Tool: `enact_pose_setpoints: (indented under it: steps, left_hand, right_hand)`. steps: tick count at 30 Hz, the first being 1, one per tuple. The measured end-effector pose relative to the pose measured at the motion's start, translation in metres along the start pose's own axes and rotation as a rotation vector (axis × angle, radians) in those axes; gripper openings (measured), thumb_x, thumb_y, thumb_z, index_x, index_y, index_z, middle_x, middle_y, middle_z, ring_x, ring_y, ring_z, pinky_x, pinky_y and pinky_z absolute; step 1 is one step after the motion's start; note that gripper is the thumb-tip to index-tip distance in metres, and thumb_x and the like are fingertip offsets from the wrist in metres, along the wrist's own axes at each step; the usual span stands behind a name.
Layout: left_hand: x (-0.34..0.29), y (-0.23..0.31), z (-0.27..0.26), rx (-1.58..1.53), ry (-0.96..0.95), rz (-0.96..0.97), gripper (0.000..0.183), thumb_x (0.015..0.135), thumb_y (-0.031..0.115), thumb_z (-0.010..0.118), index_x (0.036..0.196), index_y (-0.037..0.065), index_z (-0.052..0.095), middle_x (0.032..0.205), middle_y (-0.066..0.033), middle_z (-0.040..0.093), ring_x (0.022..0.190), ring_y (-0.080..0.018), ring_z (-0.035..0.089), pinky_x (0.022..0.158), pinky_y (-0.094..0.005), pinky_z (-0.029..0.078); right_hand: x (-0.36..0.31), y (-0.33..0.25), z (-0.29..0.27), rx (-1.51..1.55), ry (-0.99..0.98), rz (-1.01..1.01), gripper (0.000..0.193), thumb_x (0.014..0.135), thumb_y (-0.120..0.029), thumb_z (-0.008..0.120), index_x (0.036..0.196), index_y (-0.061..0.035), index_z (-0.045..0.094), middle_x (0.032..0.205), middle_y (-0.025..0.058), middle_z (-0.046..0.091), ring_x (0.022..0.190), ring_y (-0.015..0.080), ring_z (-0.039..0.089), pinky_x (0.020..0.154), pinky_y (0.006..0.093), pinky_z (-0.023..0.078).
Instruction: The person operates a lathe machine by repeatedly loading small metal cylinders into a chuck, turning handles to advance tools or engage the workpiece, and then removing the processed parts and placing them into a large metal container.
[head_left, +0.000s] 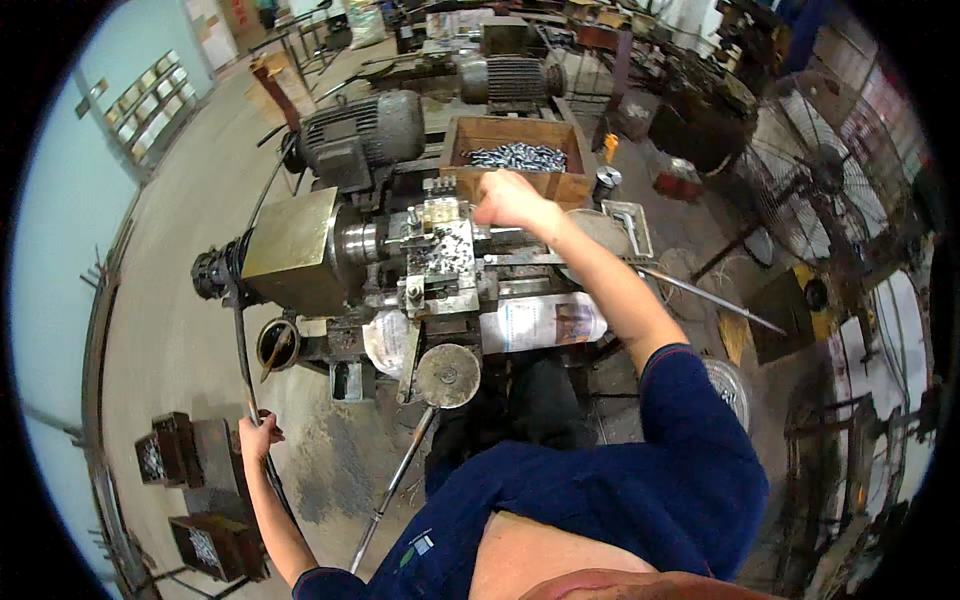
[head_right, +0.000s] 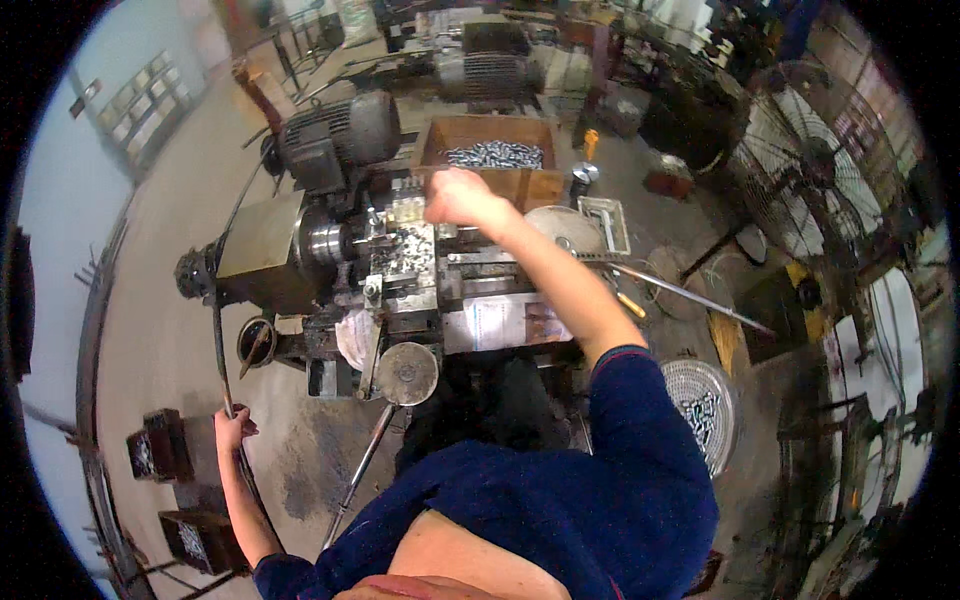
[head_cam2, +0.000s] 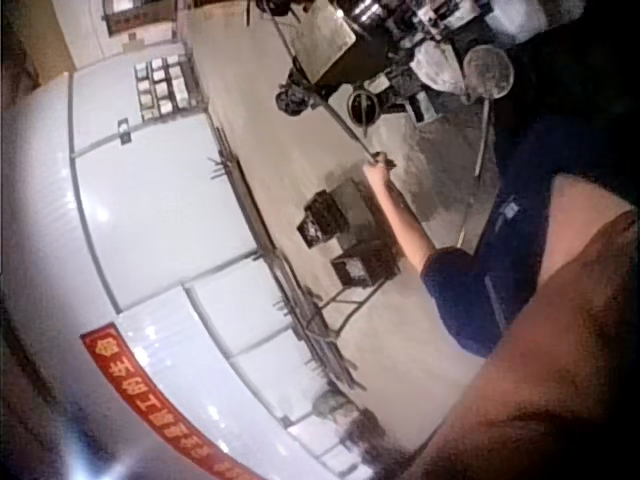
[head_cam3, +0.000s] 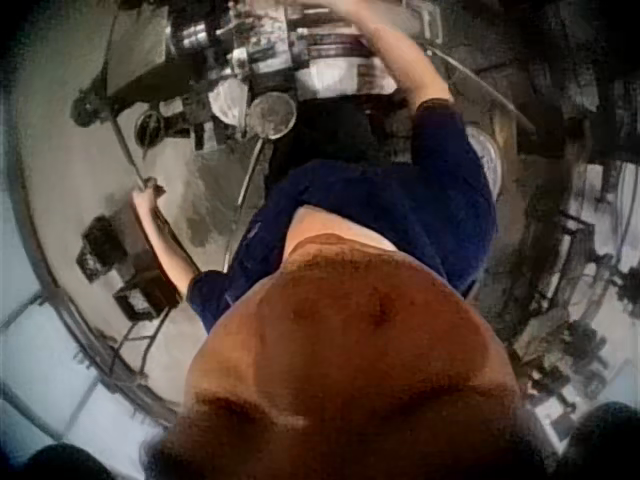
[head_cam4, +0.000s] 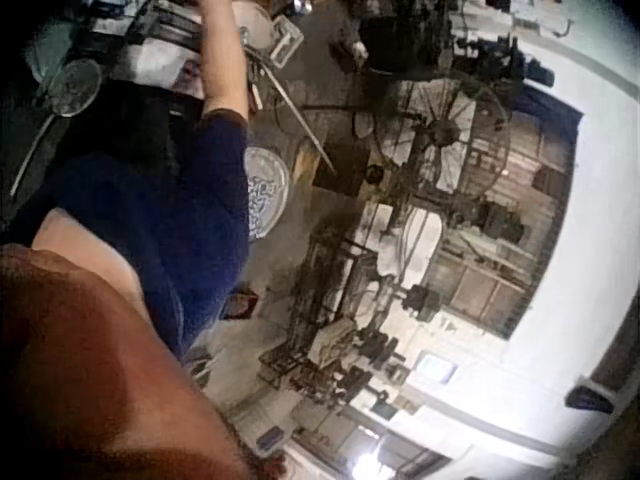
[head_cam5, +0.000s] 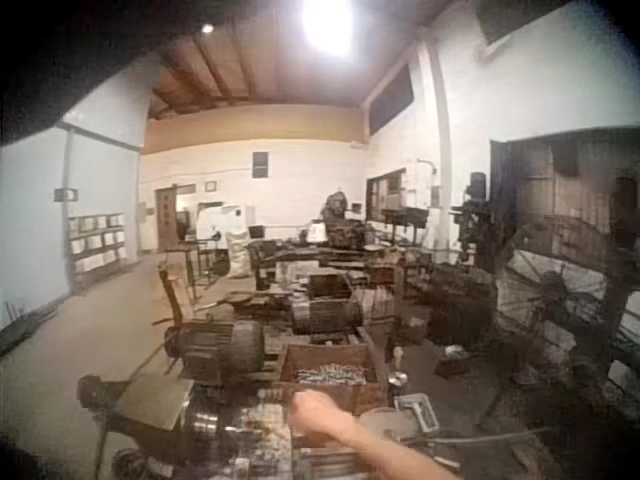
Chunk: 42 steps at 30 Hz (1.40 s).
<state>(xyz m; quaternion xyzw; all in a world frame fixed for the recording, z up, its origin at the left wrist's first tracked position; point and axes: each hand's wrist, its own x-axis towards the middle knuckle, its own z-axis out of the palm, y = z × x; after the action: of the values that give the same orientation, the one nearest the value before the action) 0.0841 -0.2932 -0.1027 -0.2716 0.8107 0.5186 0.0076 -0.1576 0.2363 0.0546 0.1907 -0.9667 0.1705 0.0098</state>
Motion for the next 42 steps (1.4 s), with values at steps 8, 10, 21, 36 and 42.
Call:
enact_pose_setpoints:
  steps: [8,10,21,36,42]
  left_hand:
    - [0.029,-0.01,0.004,0.009,0.01,0.238,0.029,0.082,0.021,0.063,0.082,-0.006,0.053,0.057,-0.0093,0.056,0.047,-0.0172,0.055,0.047,-0.0295,0.047]
    - [0.012,0.005,0.012,0.065,0.062,0.249,0.037,0.082,0.032,0.064,0.074,-0.002,0.053,0.054,-0.0079,0.056,0.047,-0.0145,0.052,0.046,-0.0281,0.04]
    - [-0.001,0.007,0.019,-0.111,0.063,-0.02,0.044,0.081,0.036,0.065,0.092,-0.006,0.06,0.06,-0.0076,0.055,0.051,-0.0157,0.051,0.05,-0.0271,0.045]
    - [0.013,0.02,0.01,0.174,0.008,-0.031,0.044,0.079,0.035,0.066,0.092,-0.006,0.061,0.067,-0.0116,0.06,0.047,-0.0169,0.052,0.047,-0.0279,0.046]
    - [-0.011,0.032,-0.011,1.283,0.309,0.826,0.041,0.083,0.031,0.06,0.098,-0.007,0.058,0.074,-0.0172,0.064,0.066,-0.0306,0.061,0.058,-0.038,0.046]
  right_hand:
    - [-0.051,0.087,0.022,-0.037,0.627,0.068,0.049,0.057,-0.021,0.065,0.105,-0.0099,0.062,0.124,0.0197,0.048,0.108,0.0385,0.048,0.089,0.0432,0.041]
    - [-0.099,0.076,0.03,0.171,0.62,-0.073,0.049,0.055,-0.02,0.066,0.102,-0.0088,0.062,0.119,0.0191,0.052,0.104,0.0375,0.05,0.087,0.0427,0.043]
    - [-0.418,0.157,0.177,0.022,0.446,1.023,0.038,0.059,-0.026,0.064,0.09,-0.0053,0.068,0.105,0.0165,0.057,0.096,0.0323,0.056,0.082,0.0396,0.047]
    - [-0.486,0.233,0.184,-0.055,-0.157,1.236,0.032,0.062,-0.03,0.066,0.081,-0.0047,0.068,0.096,0.0153,0.064,0.093,0.0289,0.061,0.081,0.0361,0.049]
    - [-0.422,0.192,0.144,0.167,0.354,0.843,0.035,0.058,-0.025,0.062,0.083,-0.0019,0.068,0.097,0.0191,0.061,0.094,0.0336,0.057,0.082,0.0379,0.047]
